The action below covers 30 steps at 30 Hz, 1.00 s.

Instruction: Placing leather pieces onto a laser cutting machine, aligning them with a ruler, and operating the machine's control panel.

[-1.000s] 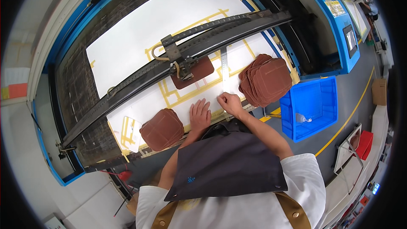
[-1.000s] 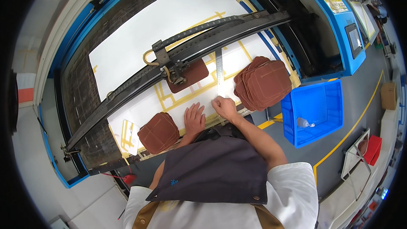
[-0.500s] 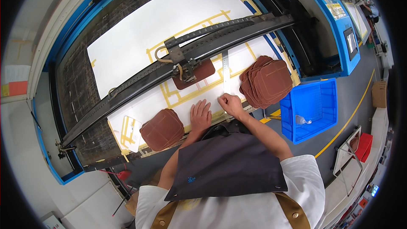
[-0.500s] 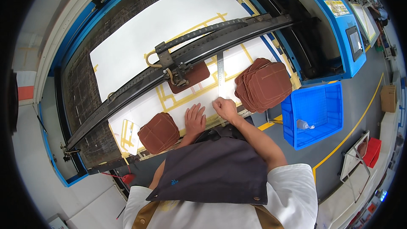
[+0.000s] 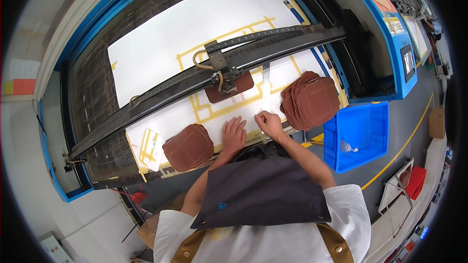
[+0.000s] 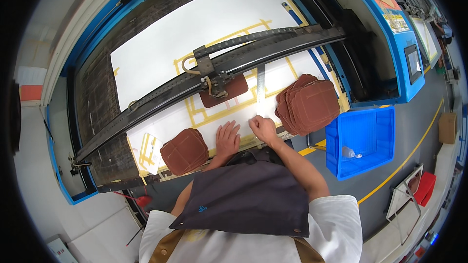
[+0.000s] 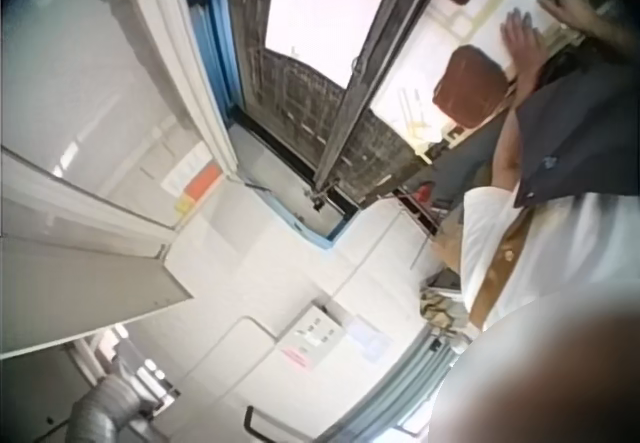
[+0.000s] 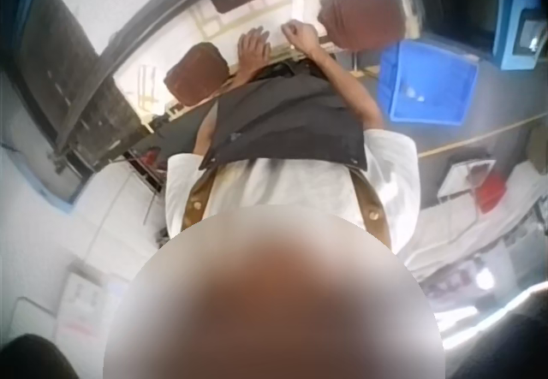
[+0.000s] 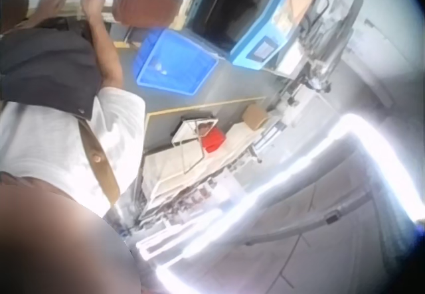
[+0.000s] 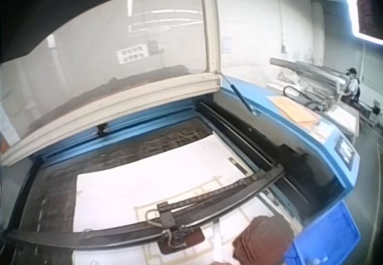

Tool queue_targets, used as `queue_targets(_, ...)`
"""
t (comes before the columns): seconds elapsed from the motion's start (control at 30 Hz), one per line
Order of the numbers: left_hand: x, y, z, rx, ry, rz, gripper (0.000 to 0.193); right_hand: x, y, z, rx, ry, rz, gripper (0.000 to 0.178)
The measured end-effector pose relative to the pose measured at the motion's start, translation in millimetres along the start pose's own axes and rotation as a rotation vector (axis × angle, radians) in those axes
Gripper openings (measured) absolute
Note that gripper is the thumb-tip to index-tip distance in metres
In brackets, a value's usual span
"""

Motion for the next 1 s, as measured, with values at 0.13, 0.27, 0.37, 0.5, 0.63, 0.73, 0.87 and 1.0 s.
queue_targets(0.13, -4.0, 3.1, -2.6, -0.008, -0.045, 0.028, 0.037, 0.1, 2.9, -0.2, -0.002, -0.005, -0.004, 0.028)
queue_targets(0.27, -15.2, 7.2, -15.1, -0.126, -0.237, 0.094, 0.027, -0.9, 3.0, 0.3, 0.004, 0.011, -0.013, 0.029)
queue_targets(0.37, -24.9, 11.8, -43.2, -0.348, -0.529, 0.235, 0.023, -0.7, 3.5, 1.6, 0.023, 0.005, -0.019, 0.029)
queue_targets(0.5, -23.6, 12.7, -106.5, -0.690, -0.840, 0.357, 0.025, -1.6, 3.9, -2.0, 0.014, -0.003, -0.023, 0.031)
queue_targets(0.63, -45.9, 31.2, -127.0, -0.692, -0.581, 0.374, 0.032, -1.1, 4.7, -2.5, 0.022, -0.019, -0.050, 0.031)
queue_targets(0.73, -54.3, 39.7, -130.6, -0.758, -0.414, 0.295, 0.034, -1.7, 3.4, -1.7, 0.015, -0.022, -0.052, 0.032)
queue_targets(0.87, -61.8, 47.9, -130.5, -0.776, -0.332, 0.286, 0.037, 0.4, 3.1, -0.4, 0.016, -0.011, -0.054, 0.032)
queue_targets(1.0, -68.6, 55.8, -122.8, -0.808, -0.196, 0.222, 0.044, 1.4, 2.6, 2.5, 0.018, 0.002, -0.037, 0.033)
Point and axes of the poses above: each hand's wrist, its own y-axis towards the middle knuckle, its own x-axis out of the palm, z = x × y, the point moved 6 cm from there along y, towards the middle knuckle, and after that the axes turned 14 degrees about -z, right-handed, at the moved point
